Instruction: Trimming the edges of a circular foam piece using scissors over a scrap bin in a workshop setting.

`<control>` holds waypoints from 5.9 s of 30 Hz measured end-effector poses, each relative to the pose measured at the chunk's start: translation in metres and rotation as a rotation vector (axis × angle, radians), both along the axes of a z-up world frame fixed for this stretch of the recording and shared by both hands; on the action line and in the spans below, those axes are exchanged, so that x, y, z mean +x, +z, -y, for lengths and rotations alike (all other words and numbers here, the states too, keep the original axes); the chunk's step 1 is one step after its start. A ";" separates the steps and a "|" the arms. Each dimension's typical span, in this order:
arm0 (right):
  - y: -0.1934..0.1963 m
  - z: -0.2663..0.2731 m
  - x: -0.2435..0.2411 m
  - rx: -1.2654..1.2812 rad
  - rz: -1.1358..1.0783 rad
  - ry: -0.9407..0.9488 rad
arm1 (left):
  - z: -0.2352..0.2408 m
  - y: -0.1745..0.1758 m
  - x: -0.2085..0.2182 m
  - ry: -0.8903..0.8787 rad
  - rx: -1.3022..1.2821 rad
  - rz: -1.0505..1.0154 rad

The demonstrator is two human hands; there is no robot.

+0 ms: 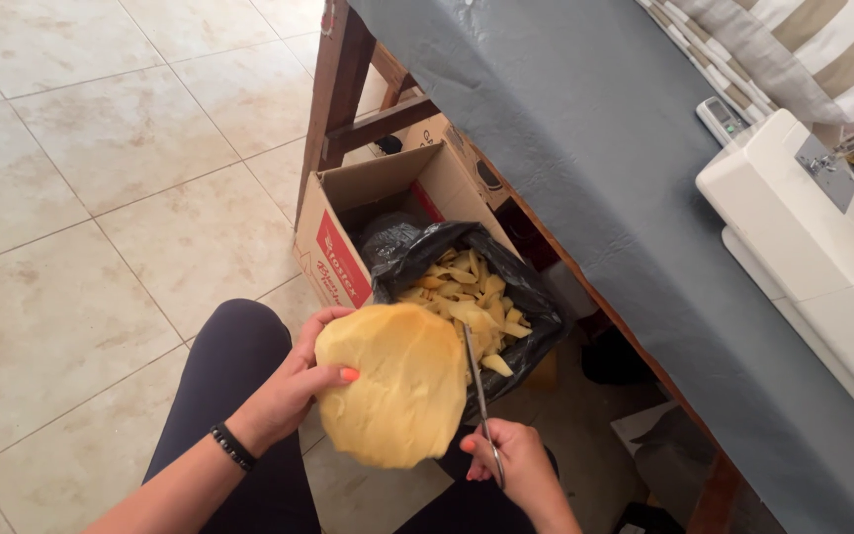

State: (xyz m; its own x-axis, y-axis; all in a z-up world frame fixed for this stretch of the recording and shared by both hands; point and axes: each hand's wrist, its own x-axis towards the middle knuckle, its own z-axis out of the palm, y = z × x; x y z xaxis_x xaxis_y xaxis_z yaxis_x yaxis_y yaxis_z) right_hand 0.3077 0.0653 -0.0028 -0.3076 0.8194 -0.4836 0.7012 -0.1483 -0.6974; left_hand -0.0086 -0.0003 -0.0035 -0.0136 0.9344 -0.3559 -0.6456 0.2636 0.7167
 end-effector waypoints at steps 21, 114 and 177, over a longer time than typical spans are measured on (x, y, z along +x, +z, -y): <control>0.024 0.011 -0.013 0.160 0.268 0.080 | 0.015 0.013 0.021 -0.011 0.240 -0.316; 0.039 -0.056 0.012 0.228 0.407 0.582 | -0.066 0.048 0.032 -0.537 0.028 -0.509; 0.021 0.091 0.012 0.322 -0.094 0.029 | 0.067 0.070 0.030 0.037 -0.095 -0.088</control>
State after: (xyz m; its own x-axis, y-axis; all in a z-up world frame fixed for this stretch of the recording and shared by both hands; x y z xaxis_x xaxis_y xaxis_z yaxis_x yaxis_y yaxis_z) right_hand 0.3200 -0.0258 0.0181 -0.3642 0.9157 -0.1698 0.6326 0.1094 -0.7667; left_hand 0.0214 -0.0671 0.0662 -0.0821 0.8950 -0.4384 -0.5920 0.3100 0.7439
